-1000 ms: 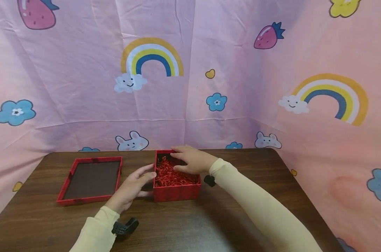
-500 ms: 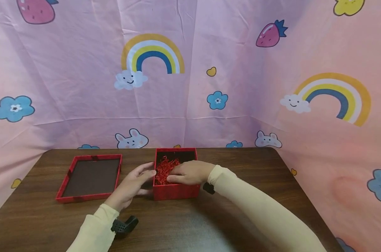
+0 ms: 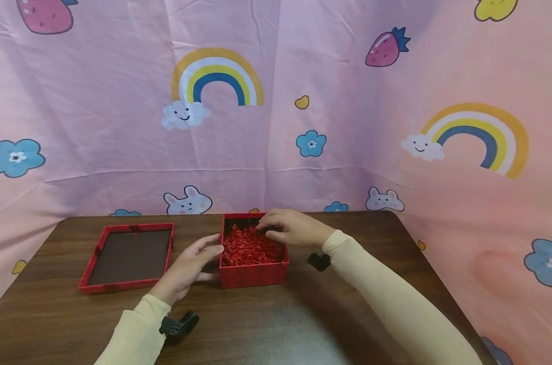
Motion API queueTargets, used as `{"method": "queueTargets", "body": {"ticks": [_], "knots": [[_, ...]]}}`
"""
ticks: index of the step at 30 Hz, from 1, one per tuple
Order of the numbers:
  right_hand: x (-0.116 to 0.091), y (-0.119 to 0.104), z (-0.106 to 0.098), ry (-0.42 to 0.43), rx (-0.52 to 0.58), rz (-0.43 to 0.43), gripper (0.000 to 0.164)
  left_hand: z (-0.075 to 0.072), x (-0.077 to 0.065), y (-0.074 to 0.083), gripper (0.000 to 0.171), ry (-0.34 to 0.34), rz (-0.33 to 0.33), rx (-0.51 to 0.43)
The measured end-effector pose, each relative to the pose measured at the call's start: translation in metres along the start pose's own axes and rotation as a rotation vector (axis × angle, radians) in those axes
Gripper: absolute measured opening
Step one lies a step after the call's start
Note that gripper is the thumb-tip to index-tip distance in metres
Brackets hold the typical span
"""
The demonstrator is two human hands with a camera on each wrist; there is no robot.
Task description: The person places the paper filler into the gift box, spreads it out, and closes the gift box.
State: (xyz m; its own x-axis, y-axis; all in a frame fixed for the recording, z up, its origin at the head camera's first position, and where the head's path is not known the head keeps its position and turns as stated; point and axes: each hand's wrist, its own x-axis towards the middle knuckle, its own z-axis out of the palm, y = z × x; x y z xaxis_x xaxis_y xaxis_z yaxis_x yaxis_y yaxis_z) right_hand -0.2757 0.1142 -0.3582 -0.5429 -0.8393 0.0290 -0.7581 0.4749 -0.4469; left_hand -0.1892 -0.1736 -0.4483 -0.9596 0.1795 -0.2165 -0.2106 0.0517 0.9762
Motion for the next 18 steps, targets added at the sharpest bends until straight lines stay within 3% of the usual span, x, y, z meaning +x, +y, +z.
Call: {"method": "queueTargets", "body": {"ticks": [3,9,14,18], "knots": [[-0.007,0.002,-0.001,0.011,-0.006,-0.06,0.02,-0.001,0.0,0.0,0.074,0.002,-0.001,0.003],[0.0,-0.014,0.015,-0.144,-0.027,-0.119,0.022,-0.004,0.001,0.0,0.074,0.021,0.001,-0.009],[0.007,-0.019,0.026,-0.227,0.008,-0.051,0.041,-0.002,0.0,0.001,0.074,0.017,-0.008,-0.001],[0.001,-0.021,0.018,-0.151,0.048,0.013,0.048,0.0,-0.001,0.001,0.074,0.01,-0.009,0.012]]}}
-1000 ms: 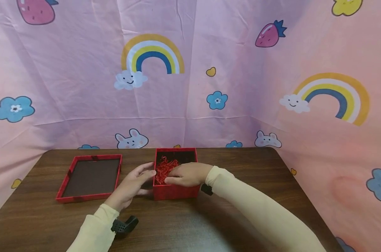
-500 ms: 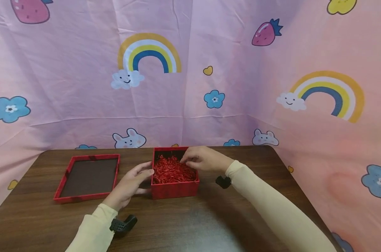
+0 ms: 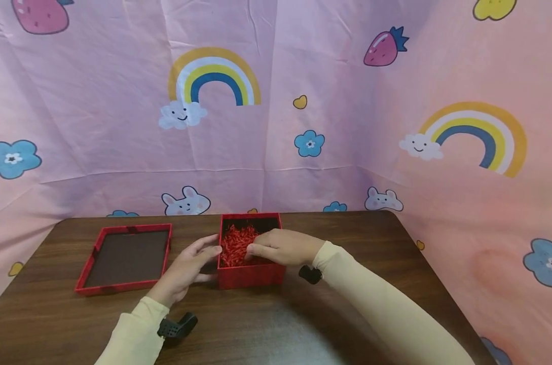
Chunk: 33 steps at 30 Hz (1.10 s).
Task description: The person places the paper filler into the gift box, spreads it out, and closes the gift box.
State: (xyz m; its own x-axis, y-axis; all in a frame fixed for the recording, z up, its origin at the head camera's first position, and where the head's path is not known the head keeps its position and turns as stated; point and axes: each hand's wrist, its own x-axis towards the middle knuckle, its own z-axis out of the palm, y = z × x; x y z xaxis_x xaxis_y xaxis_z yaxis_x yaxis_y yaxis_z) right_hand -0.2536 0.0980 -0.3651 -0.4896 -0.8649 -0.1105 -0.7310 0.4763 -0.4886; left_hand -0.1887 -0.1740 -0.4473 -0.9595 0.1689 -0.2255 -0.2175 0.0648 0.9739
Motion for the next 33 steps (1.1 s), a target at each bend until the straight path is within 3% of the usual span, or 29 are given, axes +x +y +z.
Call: {"method": "queueTargets", "body": {"ticks": [5,8,11,15,24,33], "knots": [[-0.015,0.006,-0.013,0.232,0.033,0.059,0.032,0.0,-0.001,0.001,0.074,-0.002,0.006,0.009],[-0.024,0.016,-0.014,0.348,0.103,0.148,0.047,0.0,-0.001,0.002,0.074,-0.002,0.006,0.013],[-0.03,0.026,-0.006,0.416,0.252,0.214,0.06,0.0,-0.001,0.002,0.074,-0.001,0.004,0.016],[-0.038,0.039,0.012,0.452,0.477,0.214,0.065,0.001,-0.002,0.002,0.072,0.003,-0.001,0.022],[-0.045,0.052,0.043,0.471,0.901,0.214,0.06,0.002,-0.002,0.002,0.072,0.0,0.004,0.027],[-0.046,0.052,0.049,0.504,0.935,0.222,0.057,0.002,0.0,0.002,0.071,0.009,0.0,0.031]]}}
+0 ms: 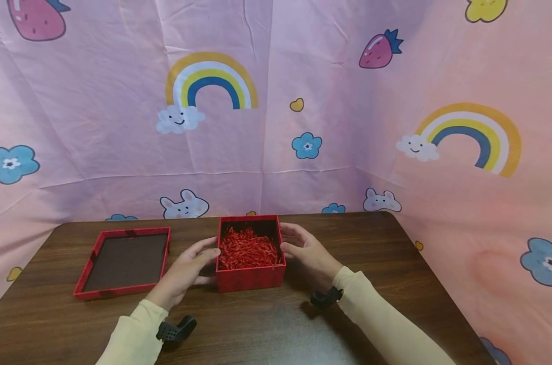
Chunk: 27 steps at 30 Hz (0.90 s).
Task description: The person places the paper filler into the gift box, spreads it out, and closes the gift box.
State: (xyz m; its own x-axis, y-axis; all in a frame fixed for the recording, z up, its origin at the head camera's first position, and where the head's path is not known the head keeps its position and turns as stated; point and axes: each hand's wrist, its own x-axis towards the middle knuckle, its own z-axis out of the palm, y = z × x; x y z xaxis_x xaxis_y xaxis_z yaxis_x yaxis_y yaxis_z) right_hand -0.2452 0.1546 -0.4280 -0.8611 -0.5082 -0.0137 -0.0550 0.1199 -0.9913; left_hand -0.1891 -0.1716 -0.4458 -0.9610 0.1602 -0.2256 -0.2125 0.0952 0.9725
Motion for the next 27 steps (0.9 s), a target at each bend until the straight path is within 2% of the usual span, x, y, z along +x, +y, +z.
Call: {"method": "queueTargets", "body": {"ticks": [3,7,14,17,22,27], "knots": [[0.0,0.001,0.001,0.01,0.018,0.008,0.057,0.0,0.0,0.0,0.07,0.003,-0.004,0.0],[0.0,0.004,0.002,0.024,0.034,-0.006,0.057,-0.002,-0.001,0.0,0.071,-0.015,0.03,0.021],[0.0,0.005,0.001,0.021,0.062,-0.012,0.057,-0.016,-0.008,0.01,0.067,-0.004,0.171,0.059],[0.0,0.005,0.001,0.024,0.064,-0.014,0.056,-0.025,-0.015,0.017,0.067,0.033,0.219,0.129],[0.002,0.008,0.002,0.015,0.077,-0.021,0.055,-0.052,-0.031,0.03,0.071,0.1,0.247,0.298],[0.001,0.011,0.0,0.016,0.076,-0.028,0.055,-0.094,-0.04,0.04,0.07,0.113,0.278,0.315]]}}
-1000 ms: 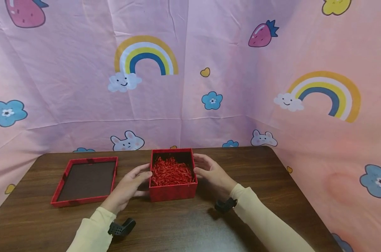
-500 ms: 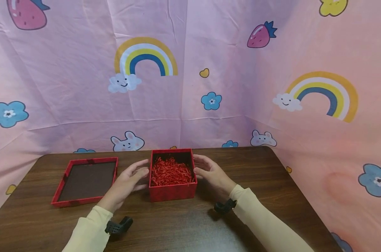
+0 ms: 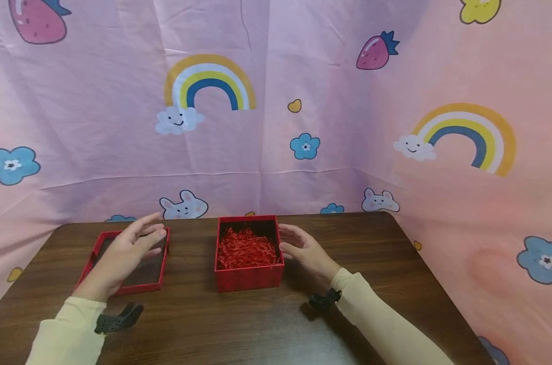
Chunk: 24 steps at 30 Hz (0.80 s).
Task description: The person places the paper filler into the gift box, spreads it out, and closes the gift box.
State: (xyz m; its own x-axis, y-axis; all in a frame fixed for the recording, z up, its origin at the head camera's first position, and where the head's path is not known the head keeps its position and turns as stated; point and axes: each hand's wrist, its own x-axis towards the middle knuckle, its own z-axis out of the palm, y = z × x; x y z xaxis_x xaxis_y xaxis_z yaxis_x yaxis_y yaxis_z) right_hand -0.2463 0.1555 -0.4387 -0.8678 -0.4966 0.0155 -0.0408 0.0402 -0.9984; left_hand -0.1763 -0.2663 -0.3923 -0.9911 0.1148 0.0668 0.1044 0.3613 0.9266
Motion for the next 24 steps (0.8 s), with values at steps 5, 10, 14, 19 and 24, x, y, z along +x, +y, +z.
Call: {"method": "queueTargets", "body": {"ticks": [5,10,14,19,24], "knots": [[-0.001,0.0,0.0,0.016,0.025,0.012,0.057,-0.042,0.002,-0.011,0.067,0.083,0.026,0.053],[0.0,-0.001,0.001,-0.006,0.024,0.01,0.056,-0.084,-0.007,-0.031,0.074,0.155,-0.082,0.196],[0.001,-0.001,0.001,-0.013,0.01,0.007,0.054,-0.107,-0.016,-0.054,0.08,0.203,-0.159,0.299],[0.0,0.001,0.0,-0.008,0.015,-0.005,0.055,-0.12,-0.023,-0.081,0.083,0.201,-0.197,0.39],[0.001,0.002,0.001,-0.009,0.019,-0.011,0.057,-0.13,-0.028,-0.103,0.086,0.067,-0.266,0.357]]}}
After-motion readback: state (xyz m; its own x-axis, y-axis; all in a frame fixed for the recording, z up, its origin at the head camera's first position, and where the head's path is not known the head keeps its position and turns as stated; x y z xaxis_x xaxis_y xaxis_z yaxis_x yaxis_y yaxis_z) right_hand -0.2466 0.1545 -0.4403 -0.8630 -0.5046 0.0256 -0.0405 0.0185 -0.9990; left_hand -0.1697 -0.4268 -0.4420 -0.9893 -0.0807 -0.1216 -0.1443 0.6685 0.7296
